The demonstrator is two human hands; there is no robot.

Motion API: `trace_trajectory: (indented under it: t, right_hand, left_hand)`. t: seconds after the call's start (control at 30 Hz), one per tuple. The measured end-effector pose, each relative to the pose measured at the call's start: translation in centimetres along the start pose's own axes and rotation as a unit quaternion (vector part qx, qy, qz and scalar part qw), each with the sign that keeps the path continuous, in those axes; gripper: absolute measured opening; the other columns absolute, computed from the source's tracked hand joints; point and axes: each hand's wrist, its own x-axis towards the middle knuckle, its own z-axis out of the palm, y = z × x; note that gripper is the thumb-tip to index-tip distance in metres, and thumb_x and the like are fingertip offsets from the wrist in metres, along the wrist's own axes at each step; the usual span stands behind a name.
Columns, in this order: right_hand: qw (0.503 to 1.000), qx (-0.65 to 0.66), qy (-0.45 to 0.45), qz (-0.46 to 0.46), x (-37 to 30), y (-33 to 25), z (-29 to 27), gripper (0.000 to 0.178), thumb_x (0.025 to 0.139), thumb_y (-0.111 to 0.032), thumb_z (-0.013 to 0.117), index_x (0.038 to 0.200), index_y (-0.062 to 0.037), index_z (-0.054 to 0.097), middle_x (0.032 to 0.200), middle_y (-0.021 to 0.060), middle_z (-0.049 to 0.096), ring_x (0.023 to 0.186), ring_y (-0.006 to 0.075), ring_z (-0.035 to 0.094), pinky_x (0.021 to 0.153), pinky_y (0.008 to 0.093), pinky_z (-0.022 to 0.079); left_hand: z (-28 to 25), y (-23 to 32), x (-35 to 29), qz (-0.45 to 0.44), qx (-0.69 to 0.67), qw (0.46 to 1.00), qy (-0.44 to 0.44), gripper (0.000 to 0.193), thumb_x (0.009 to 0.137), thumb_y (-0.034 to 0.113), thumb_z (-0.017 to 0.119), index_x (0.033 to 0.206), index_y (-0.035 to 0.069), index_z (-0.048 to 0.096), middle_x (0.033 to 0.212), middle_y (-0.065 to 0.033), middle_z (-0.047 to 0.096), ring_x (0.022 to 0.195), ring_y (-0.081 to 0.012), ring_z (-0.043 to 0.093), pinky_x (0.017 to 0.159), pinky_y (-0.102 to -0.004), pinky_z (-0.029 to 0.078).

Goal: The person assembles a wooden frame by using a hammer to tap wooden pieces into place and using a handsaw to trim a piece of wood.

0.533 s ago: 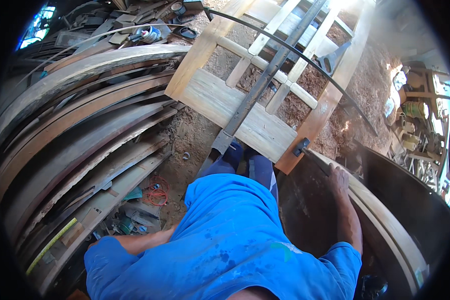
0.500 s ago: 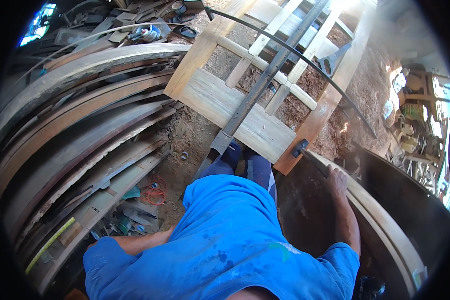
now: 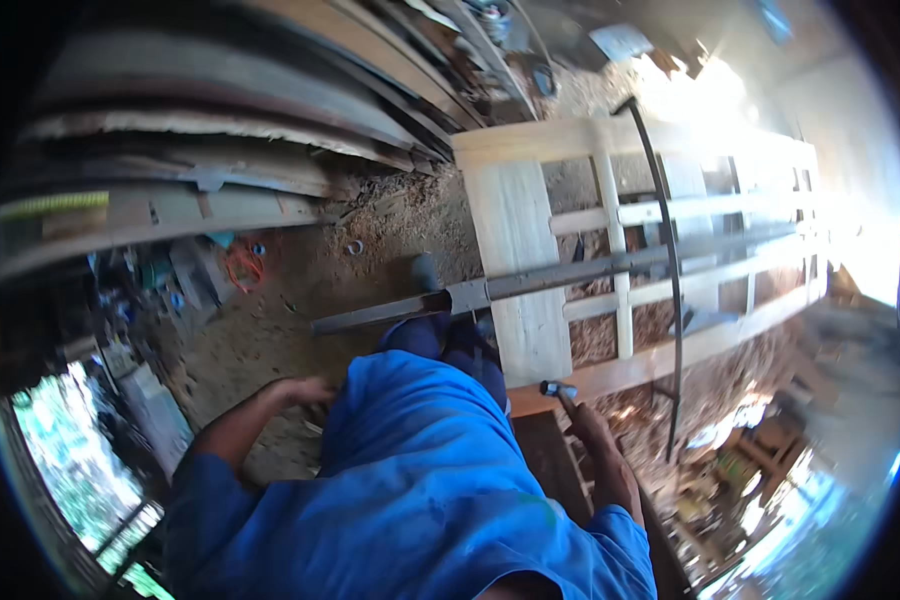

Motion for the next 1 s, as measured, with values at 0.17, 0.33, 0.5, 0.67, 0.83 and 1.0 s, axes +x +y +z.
trace_trajectory:
  t: [0.17, 0.33, 0.5, 0.67, 0.83, 1.0]
  right_hand:
    - [0.999, 0.003, 0.033, -0.041, 1.4, -7.4, -12.3, 0.071, 0.071, -0.012, 0.076, 0.135, -0.0120, 0.044, 0.095, 0.0277, 0.066, 0.091, 0.0466, 0.066, 0.076, 0.0546, 0.053]
    - [0.974, -0.179, 0.109, -0.081, 10.9, -14.8, -20.2, 0.035, 0.086, -0.016, 0.058, 0.118, -0.0030, 0.053, 0.094, 0.0222, 0.068, 0.086, 0.0412, 0.070, 0.077, 0.0518, 0.055]
    - [0.909, -0.302, 0.105, -0.267, 15.6, -39.5, -27.5, 0.040, 0.096, -0.021, 0.050, 0.132, -0.0041, 0.050, 0.092, 0.0194, 0.069, 0.085, 0.0352, 0.072, 0.069, 0.0476, 0.059]
    - [0.915, -0.319, 0.072, -0.237, 19.1, -42.1, -26.1, 0.057, 0.097, -0.019, 0.050, 0.152, -0.0163, 0.034, 0.096, 0.0185, 0.071, 0.089, 0.0354, 0.072, 0.070, 0.0468, 0.060]
    - [0.906, -0.420, 0.021, -0.046, 27.3, -33.3, -28.0, 0.065, 0.093, -0.017, 0.058, 0.153, -0.0119, 0.032, 0.102, 0.0128, 0.070, 0.086, 0.0323, 0.072, 0.065, 0.0511, 0.060]
    - [0.880, -0.460, 0.084, -0.080, 28.9, -43.2, -25.0, 0.058, 0.094, -0.018, 0.056, 0.149, -0.0164, 0.040, 0.106, 0.0143, 0.070, 0.089, 0.0303, 0.073, 0.067, 0.0541, 0.059]
  left_hand:
    - [-5.1, -13.9, 20.5, 0.108, -0.305, 0.824, 0.465, 0.079, 0.089, 0.064, 0.058, 0.144, 0.010, 0.042, 0.127, -0.0139, 0.064, 0.111, -0.0297, 0.064, 0.089, -0.0451, 0.052]
    - [-2.5, -2.6, 29.8, 0.141, -0.716, 0.629, 0.268, 0.105, 0.083, 0.077, 0.056, 0.149, 0.000, 0.026, 0.142, -0.0203, 0.041, 0.131, -0.0370, 0.046, 0.110, -0.0491, 0.039]
    - [-5.7, -7.8, 33.8, 0.213, -0.846, 0.392, 0.292, 0.097, 0.083, 0.079, 0.054, 0.151, 0.013, 0.030, 0.141, -0.0152, 0.045, 0.124, -0.0328, 0.051, 0.106, -0.0548, 0.041]
    - [-5.5, -2.7, 35.5, 0.301, -0.900, 0.232, 0.215, 0.073, 0.091, 0.066, 0.056, 0.143, 0.016, 0.044, 0.137, -0.0082, 0.057, 0.123, -0.0263, 0.054, 0.107, -0.0538, 0.041]
    - [-7.8, -2.9, 35.9, 0.262, -0.924, 0.206, 0.187, 0.069, 0.092, 0.062, 0.055, 0.141, 0.014, 0.046, 0.137, -0.0082, 0.057, 0.124, -0.0267, 0.054, 0.107, -0.0527, 0.041]
    - [-8.4, -6.0, 37.3, 0.238, -0.934, 0.207, 0.170, 0.064, 0.094, 0.058, 0.054, 0.139, 0.013, 0.049, 0.137, -0.0083, 0.057, 0.125, -0.0271, 0.054, 0.107, -0.0515, 0.042]
